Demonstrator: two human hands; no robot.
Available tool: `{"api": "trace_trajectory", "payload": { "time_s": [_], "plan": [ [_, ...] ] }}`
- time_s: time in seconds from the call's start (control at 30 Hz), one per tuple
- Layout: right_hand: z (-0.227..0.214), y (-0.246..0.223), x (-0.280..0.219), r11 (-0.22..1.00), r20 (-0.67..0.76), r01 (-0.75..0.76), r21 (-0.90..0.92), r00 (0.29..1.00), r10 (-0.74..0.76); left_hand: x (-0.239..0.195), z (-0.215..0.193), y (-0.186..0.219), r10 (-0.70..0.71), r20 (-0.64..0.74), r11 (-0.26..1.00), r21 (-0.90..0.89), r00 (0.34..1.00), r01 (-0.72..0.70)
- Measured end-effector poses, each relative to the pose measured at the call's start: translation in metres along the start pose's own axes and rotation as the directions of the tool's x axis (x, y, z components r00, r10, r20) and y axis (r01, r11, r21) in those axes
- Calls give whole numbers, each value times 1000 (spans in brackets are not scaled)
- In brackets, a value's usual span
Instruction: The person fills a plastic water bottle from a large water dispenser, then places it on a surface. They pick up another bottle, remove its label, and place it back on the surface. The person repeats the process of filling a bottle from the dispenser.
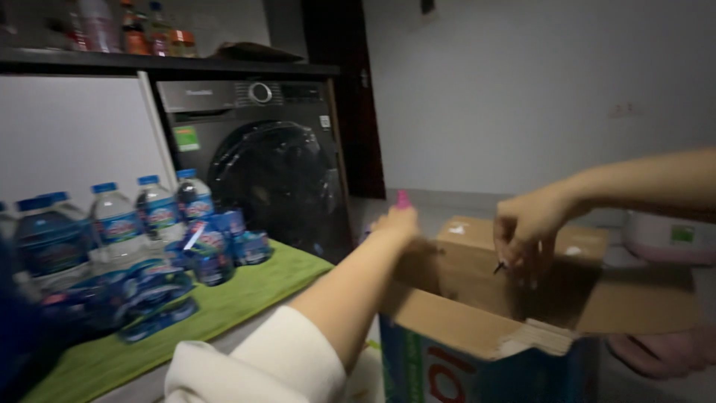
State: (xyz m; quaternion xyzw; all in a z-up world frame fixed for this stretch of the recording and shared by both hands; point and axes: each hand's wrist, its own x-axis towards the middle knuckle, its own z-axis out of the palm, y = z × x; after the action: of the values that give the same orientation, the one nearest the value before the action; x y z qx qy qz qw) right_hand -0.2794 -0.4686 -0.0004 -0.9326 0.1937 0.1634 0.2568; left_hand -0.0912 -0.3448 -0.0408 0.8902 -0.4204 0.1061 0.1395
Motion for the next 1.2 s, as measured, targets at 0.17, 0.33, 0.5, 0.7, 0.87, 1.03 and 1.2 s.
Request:
{"api": "trace_trajectory", "payload": {
  "time_s": [0.17, 0.33, 0.5, 0.7, 0.87, 1.03, 1.2],
  "plan": [
    [6, 55, 41, 1000, 45, 27, -1, 999, -27, 16, 70, -17, -27, 135, 997, -70, 990, 37],
    [18, 64, 63, 993, 35, 53, -103, 998, -49, 44, 103, -44, -117, -12, 992, 52, 993, 117],
    [36, 16, 66, 906, -127, 37, -422, 987, -99, -15, 31, -21, -97, -233, 984, -168, 968, 58],
    [31, -28, 71, 761, -462, -97, -642, 841, -282, -65, -62, 2, -2, -520, 932, -310, 854, -187],
    [35, -66, 27, 834, -694, -203, -512, 671, -263, -48, -90, -7, 61, -687, 909, -261, 724, -324],
    [7, -64, 47, 918, -710, -212, -335, 697, -98, -54, -95, -6, 51, -693, 891, -294, 719, -346],
    [-5, -43, 47, 927, -567, -109, -360, 814, -124, -64, -82, -7, -62, -538, 937, -321, 840, -137]
  ]
}}
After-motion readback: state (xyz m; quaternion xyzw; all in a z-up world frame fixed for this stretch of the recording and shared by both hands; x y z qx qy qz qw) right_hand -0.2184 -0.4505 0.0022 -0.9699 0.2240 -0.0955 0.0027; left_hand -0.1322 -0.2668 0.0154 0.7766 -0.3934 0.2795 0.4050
